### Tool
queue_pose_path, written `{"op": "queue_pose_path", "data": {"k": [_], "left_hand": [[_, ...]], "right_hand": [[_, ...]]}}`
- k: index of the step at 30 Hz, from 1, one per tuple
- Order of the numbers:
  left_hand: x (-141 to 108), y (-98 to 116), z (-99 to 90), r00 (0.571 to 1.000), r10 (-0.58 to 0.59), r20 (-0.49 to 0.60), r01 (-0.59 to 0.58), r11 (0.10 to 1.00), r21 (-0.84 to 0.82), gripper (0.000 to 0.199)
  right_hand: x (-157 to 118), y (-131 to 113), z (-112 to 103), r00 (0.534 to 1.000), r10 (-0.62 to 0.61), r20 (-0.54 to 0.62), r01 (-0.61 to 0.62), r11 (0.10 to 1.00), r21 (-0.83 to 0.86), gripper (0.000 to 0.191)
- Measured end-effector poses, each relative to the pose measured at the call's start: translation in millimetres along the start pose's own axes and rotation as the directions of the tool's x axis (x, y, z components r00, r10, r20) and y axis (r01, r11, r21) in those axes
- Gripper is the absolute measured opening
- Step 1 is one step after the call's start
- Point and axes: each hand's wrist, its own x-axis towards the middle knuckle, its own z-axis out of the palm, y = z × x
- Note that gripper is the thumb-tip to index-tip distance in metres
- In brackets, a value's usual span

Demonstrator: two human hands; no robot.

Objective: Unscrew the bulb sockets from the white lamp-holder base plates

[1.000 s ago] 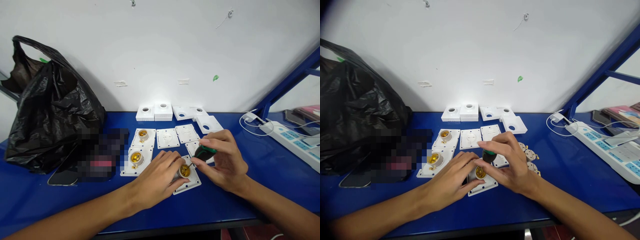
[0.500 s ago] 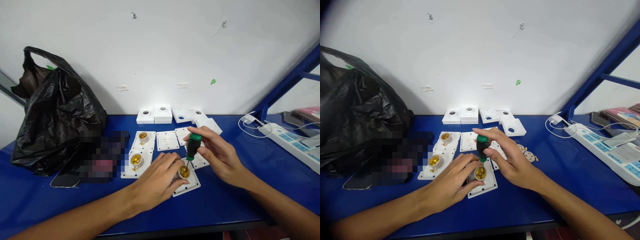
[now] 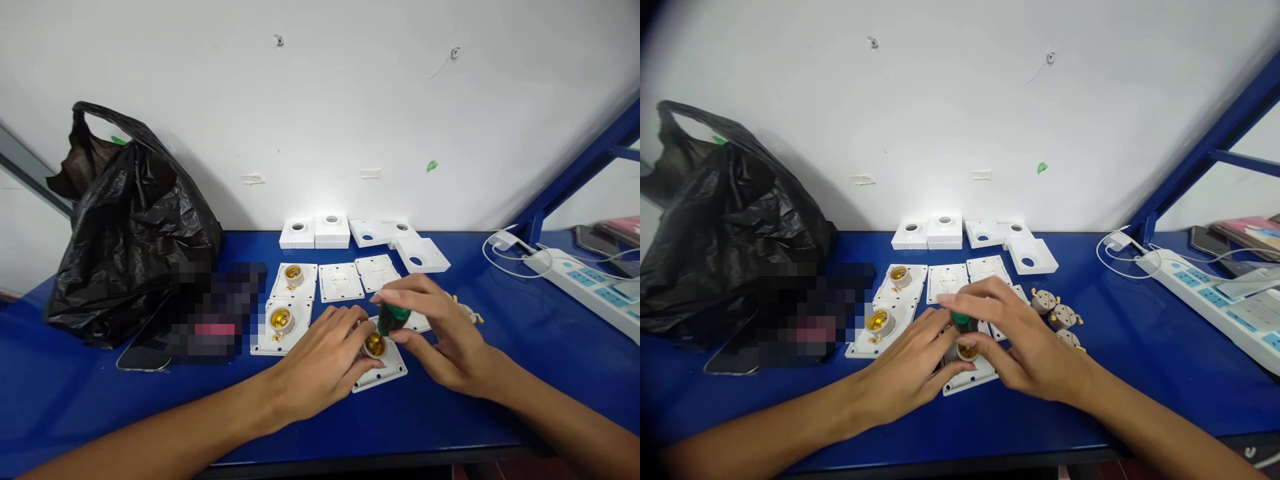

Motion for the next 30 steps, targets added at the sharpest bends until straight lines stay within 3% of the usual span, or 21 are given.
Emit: {"op": "queue_pose_path", "data": {"k": [2, 6, 10, 14, 18, 21, 26, 30], "left_hand": [[-0.4, -0.4, 0.3, 1.000, -0.005, 0.010, 0.005, 1.000, -0.024, 0.025], [-0.8, -0.7, 0.3, 0.999, -0.014, 0.029, 0.016, 0.999, -0.048, 0.022], [0.2, 0.4, -1.2, 0.999, -0.029, 0.024, 0.030, 0.999, -0.029, 0.028], [0.5, 2.1, -2.5, 1.000, -0.020, 0.015, 0.020, 1.000, 0.003, 0.027], [0.0, 2.9, -2.6, 1.000, 0.012, 0.002, -0.012, 0.999, 0.038, 0.028], [-0.5, 3.2, -3.1, 1.000, 0.015, 0.008, -0.016, 0.999, 0.047, 0.025], [-0.2, 3.9, -4.5, 0.999, -0.024, 0.038, 0.023, 0.999, 0.029, 0.029], [1.6, 4.8, -4.8, 0.999, -0.018, 0.049, 0.017, 0.999, 0.033, 0.027]], "right_hand": [[1.0, -4.0, 2.2, 0.998, -0.034, 0.053, 0.034, 0.999, -0.013, 0.068], [-2.8, -6.1, 6.1, 0.994, -0.084, -0.074, 0.076, 0.992, -0.106, 0.070], [-7.9, -1.3, 7.9, 0.996, 0.005, -0.084, -0.007, 0.999, -0.032, 0.065], [-10.3, 6.6, 9.4, 0.972, 0.050, -0.229, -0.050, 0.999, 0.006, 0.064], [-10.8, 9.7, 6.8, 0.983, 0.061, -0.175, -0.061, 0.998, 0.006, 0.062], [-8.0, 5.5, 2.3, 0.982, 0.014, -0.187, -0.025, 0.998, -0.059, 0.061], [-2.7, -3.0, 0.3, 0.994, -0.056, -0.096, 0.044, 0.991, -0.125, 0.058], [-4.8, -2.2, 5.6, 0.990, -0.074, -0.123, 0.059, 0.990, -0.125, 0.064]]}}
